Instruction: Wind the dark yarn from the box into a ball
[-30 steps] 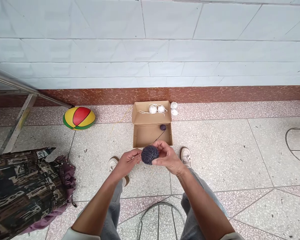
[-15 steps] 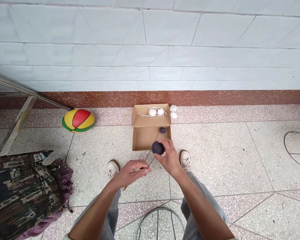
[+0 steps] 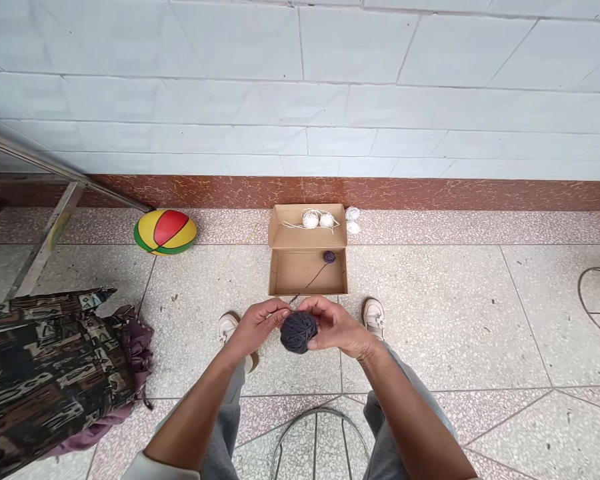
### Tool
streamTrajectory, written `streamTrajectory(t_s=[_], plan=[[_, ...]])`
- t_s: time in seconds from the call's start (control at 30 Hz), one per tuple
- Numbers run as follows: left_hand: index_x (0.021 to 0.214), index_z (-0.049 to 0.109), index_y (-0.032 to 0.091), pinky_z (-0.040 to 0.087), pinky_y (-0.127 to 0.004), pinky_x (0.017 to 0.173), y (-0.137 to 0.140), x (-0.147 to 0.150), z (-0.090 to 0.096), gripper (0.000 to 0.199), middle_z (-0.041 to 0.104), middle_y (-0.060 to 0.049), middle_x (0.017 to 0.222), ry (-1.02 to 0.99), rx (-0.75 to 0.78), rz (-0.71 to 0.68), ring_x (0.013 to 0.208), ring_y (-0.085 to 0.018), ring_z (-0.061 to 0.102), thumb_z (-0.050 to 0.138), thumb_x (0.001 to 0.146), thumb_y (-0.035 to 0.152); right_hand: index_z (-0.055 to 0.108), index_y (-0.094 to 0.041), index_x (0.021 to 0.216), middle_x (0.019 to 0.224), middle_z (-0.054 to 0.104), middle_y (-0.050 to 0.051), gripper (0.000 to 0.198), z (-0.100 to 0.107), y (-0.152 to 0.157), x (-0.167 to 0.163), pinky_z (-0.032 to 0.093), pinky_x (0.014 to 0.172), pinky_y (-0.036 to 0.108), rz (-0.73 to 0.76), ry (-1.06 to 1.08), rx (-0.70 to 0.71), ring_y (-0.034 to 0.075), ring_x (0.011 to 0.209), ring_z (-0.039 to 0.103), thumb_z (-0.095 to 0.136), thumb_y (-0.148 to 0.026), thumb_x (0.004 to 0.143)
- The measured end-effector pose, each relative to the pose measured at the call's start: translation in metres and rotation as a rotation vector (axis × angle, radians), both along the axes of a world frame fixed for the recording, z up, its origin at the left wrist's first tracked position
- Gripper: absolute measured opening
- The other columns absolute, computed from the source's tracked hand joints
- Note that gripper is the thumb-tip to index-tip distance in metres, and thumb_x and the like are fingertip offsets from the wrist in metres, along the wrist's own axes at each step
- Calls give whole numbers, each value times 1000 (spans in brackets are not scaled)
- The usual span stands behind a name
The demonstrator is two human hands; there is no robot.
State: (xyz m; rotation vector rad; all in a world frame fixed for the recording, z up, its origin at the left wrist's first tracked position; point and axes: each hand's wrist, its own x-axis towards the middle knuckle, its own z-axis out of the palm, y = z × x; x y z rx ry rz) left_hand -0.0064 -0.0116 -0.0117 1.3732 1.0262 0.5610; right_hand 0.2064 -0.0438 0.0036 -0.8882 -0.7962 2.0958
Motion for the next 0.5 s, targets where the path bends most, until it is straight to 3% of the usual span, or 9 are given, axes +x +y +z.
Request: streamTrajectory(t_s=[0.13,0.3,0.4,0.5], plan=[[86,71,14,47,-24,62,-3,2,2,42,63,-4,75,-45,-66,-101,64,-12,54,56,89,53,62,-30,116,107,65,1,62,-1,5,-1,48,85,33,-262,-17,-7,18,93,61,86,-27,59],[94,72,14,49,-25,65,-7,3,8,39,66,-5,79,-21,-155,-219,67,-13,57,58,89,50,59,-27,112,107,65,3,53,-8,15,1,50,90,38,-507,-334,136,21,96,62,80,-33,64],[94,72,15,48,-24,64,-8,4,10,37,67,-5,80,-11,-132,-276,67,-13,58,56,91,48,53,-26,111,108,63,4,49,-18,16,2,53,90,39,-557,-590,248,22,100,61,76,-33,68],[87,72,15,45,-24,65,-8,4,14,32,67,-4,79,22,-73,-325,69,-13,58,56,92,42,53,-25,112,117,60,7,44,-28,14,3,53,92,42,-492,-858,377,24,108,59,71,-26,72]])
